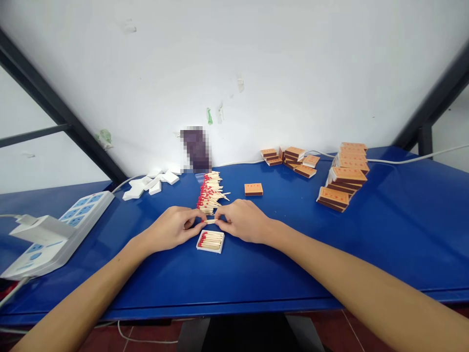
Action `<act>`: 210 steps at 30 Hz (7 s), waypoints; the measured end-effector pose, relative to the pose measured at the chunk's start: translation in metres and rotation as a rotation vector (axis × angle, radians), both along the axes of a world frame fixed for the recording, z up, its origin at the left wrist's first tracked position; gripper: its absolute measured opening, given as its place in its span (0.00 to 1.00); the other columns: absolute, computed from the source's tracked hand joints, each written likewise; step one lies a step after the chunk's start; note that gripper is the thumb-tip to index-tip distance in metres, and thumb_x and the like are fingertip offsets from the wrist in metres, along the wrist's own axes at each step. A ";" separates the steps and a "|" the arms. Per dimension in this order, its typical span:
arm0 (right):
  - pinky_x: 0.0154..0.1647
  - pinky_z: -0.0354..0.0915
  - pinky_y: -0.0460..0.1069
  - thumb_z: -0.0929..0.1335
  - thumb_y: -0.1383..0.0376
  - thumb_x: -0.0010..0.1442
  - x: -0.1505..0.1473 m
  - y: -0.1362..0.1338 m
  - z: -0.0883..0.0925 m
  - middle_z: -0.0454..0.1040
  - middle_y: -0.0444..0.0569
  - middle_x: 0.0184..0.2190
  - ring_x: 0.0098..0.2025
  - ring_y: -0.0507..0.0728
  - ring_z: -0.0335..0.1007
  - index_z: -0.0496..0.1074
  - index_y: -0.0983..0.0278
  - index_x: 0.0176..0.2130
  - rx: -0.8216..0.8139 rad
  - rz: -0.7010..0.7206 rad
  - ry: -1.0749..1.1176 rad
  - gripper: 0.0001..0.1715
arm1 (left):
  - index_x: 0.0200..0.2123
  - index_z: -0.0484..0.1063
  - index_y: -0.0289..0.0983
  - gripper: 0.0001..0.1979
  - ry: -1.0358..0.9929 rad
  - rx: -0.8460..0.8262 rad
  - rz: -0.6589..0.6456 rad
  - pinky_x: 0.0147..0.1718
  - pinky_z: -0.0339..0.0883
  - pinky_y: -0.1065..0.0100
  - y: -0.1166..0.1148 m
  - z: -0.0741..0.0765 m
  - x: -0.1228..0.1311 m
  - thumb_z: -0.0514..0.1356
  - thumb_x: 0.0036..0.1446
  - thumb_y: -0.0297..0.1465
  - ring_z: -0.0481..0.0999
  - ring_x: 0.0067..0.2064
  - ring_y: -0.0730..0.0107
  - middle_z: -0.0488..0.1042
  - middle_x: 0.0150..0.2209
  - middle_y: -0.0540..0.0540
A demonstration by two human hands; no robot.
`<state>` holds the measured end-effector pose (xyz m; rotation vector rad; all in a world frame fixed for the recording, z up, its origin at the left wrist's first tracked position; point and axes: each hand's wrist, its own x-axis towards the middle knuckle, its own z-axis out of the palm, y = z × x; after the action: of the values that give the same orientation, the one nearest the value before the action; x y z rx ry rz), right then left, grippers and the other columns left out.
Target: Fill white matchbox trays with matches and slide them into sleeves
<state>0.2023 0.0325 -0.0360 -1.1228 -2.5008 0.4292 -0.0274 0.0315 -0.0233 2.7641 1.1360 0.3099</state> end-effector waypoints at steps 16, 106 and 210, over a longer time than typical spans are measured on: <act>0.27 0.46 0.46 0.66 0.64 0.62 -0.001 0.001 0.004 0.68 0.41 0.20 0.22 0.49 0.58 0.77 0.62 0.36 0.006 -0.017 -0.037 0.09 | 0.42 0.68 0.37 0.15 0.260 0.171 0.001 0.26 0.57 0.70 -0.004 0.001 0.003 0.46 0.70 0.38 0.74 0.27 0.66 0.74 0.27 0.47; 0.34 0.57 0.51 0.65 0.59 0.57 0.030 -0.006 0.031 0.77 0.49 0.41 0.36 0.60 0.73 0.65 0.60 0.47 0.120 -0.026 -0.318 0.18 | 0.40 0.72 0.40 0.24 -0.061 -0.202 -0.033 0.34 0.58 0.69 -0.015 0.010 0.004 0.67 0.47 0.51 0.64 0.30 0.71 0.65 0.26 0.54; 0.46 0.67 0.58 0.64 0.57 0.66 0.209 -0.051 -0.009 0.79 0.52 0.46 0.47 0.65 0.71 0.77 0.65 0.47 0.846 -0.539 -0.329 0.19 | 0.58 0.67 0.37 0.23 0.004 0.362 0.649 0.59 0.60 0.47 0.068 -0.028 -0.078 0.50 0.62 0.38 0.59 0.65 0.46 0.63 0.62 0.36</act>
<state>0.4111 -0.0182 -0.0454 -1.4444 -2.0856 -0.9298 -0.1058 0.0995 -0.0513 2.5697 2.1459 0.6270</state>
